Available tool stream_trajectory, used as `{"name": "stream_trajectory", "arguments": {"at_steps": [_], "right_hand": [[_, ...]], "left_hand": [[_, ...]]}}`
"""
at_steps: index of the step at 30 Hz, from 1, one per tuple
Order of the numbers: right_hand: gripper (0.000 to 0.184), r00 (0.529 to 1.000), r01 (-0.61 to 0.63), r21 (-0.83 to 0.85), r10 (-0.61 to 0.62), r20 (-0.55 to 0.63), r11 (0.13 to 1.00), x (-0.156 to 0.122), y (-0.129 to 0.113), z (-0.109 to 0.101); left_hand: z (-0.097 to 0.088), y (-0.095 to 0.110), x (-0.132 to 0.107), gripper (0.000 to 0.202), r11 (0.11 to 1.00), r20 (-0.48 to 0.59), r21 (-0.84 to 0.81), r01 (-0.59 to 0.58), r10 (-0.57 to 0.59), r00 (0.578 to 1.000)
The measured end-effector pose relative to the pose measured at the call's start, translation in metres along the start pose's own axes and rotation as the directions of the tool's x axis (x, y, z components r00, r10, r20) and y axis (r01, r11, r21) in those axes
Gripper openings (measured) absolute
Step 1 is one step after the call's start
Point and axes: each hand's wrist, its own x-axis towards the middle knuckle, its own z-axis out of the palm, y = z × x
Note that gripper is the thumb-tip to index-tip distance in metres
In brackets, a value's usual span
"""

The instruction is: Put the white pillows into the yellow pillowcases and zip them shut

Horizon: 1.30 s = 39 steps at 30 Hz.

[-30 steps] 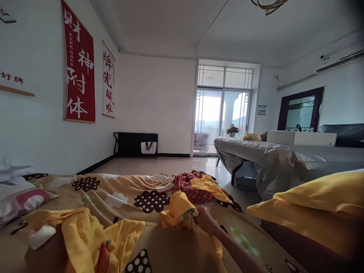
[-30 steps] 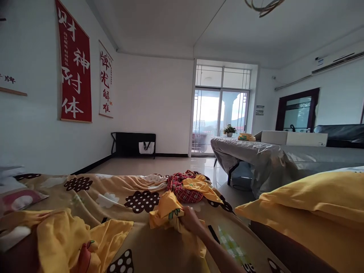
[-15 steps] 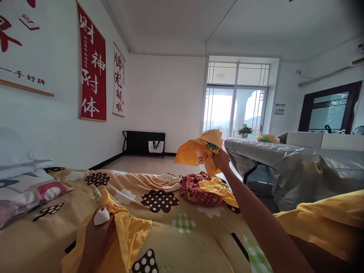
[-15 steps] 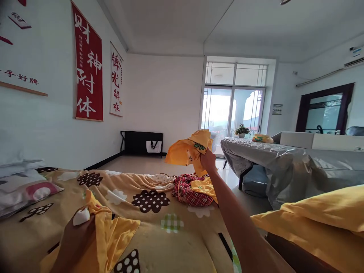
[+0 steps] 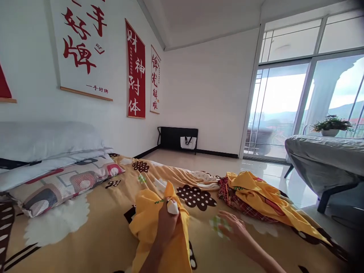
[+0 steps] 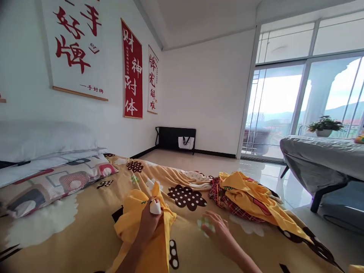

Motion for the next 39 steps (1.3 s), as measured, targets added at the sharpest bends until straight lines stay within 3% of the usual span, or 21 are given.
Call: {"name": "stream_trajectory", "arguments": {"at_steps": [1, 3, 4, 6, 8, 10, 12, 15, 18, 22, 24, 26, 29, 32, 33, 36, 38, 39], "right_hand": [[0.041, 0.991, 0.024, 0.039, -0.029, 0.134, 0.999, -0.020, -0.016, 0.019], [0.056, 0.913, -0.014, 0.180, -0.061, 0.403, 0.984, -0.057, -0.043, 0.055], [0.059, 0.879, -0.042, 0.217, -0.067, 0.473, 0.975, -0.072, -0.054, 0.072], [0.046, 0.899, -0.130, 0.265, 0.001, 0.438, 0.955, -0.089, -0.065, 0.097], [0.027, 0.957, -0.181, 0.355, 0.082, 0.277, 0.917, -0.088, -0.068, 0.105], [0.021, 0.984, -0.173, 0.484, 0.135, 0.114, 0.858, -0.076, -0.068, 0.086], [0.021, 0.980, -0.147, 0.610, 0.198, -0.016, 0.778, -0.064, -0.068, 0.046], [0.029, 0.921, -0.097, 0.738, 0.341, -0.187, 0.668, -0.064, -0.069, -0.026], [0.030, 0.874, -0.101, 0.753, 0.420, -0.245, 0.650, -0.079, -0.057, -0.069], [0.032, 0.838, -0.229, 0.751, 0.518, -0.172, 0.619, -0.091, -0.012, -0.075], [0.032, 0.794, -0.227, 0.696, 0.544, -0.273, 0.681, -0.088, 0.011, -0.072], [0.032, 0.750, -0.210, 0.596, 0.519, -0.410, 0.775, -0.084, 0.024, -0.073], [0.036, 0.710, -0.168, 0.474, 0.439, -0.550, 0.865, -0.083, 0.025, -0.082], [0.042, 0.632, -0.079, 0.341, 0.312, -0.709, 0.937, -0.086, 0.015, -0.097], [0.042, 0.628, -0.079, 0.273, 0.260, -0.733, 0.959, -0.087, 0.012, -0.102], [0.038, 0.717, -0.205, 0.003, 0.152, -0.681, 0.979, -0.090, 0.001, -0.115], [0.043, 0.809, -0.258, -0.165, 0.119, -0.576, 0.952, -0.095, -0.015, -0.115], [0.048, 0.863, -0.223, -0.218, 0.088, -0.498, 0.950, -0.099, -0.026, -0.111]], "left_hand": [[0.008, 0.006, -0.009, 0.034, 1.000, 0.051, 0.006, -0.011, 0.011, 0.999], [0.023, 0.019, -0.028, 0.029, 1.000, 0.147, -0.003, -0.029, 0.029, 0.989], [0.029, 0.026, -0.037, 0.026, 0.999, 0.185, -0.018, -0.026, 0.029, 0.982], [0.037, 0.039, -0.052, 0.026, 0.997, 0.233, -0.073, -0.007, 0.024, 0.972], [0.037, 0.050, -0.060, 0.033, 0.991, 0.270, -0.131, -0.013, 0.048, 0.962], [0.029, 0.056, -0.060, 0.042, 0.987, 0.327, -0.156, -0.042, 0.091, 0.941], [0.016, 0.060, -0.051, 0.044, 0.989, 0.352, -0.137, -0.060, 0.105, 0.930], [-0.002, 0.059, -0.033, 0.040, 0.996, 0.316, -0.073, -0.050, 0.071, 0.946], [-0.008, 0.053, -0.019, 0.035, 0.996, 0.409, -0.090, 0.006, 0.031, 0.912], [-0.010, 0.036, -0.008, 0.033, 0.984, 0.469, -0.118, 0.134, -0.063, 0.881], [-0.013, 0.026, -0.003, 0.032, 0.997, 0.430, -0.035, 0.065, -0.044, 0.902], [-0.018, 0.021, 0.002, 0.035, 0.995, 0.368, 0.041, -0.095, 0.074, 0.927], [-0.027, 0.023, 0.005, 0.029, 0.965, 0.374, 0.060, -0.256, 0.216, 0.902], [-0.031, 0.036, -0.002, 0.025, 0.960, 0.396, 0.008, -0.280, 0.254, 0.882], [-0.030, 0.040, -0.006, 0.025, 0.954, 0.378, -0.005, -0.300, 0.280, 0.883], [-0.025, 0.052, -0.019, 0.017, 0.889, 0.321, 0.038, -0.456, 0.421, 0.848], [-0.018, 0.057, -0.028, 0.017, 0.783, 0.344, 0.134, -0.607, 0.538, 0.770], [-0.013, 0.060, -0.034, 0.020, 0.714, 0.378, 0.182, -0.676, 0.584, 0.718]]}}
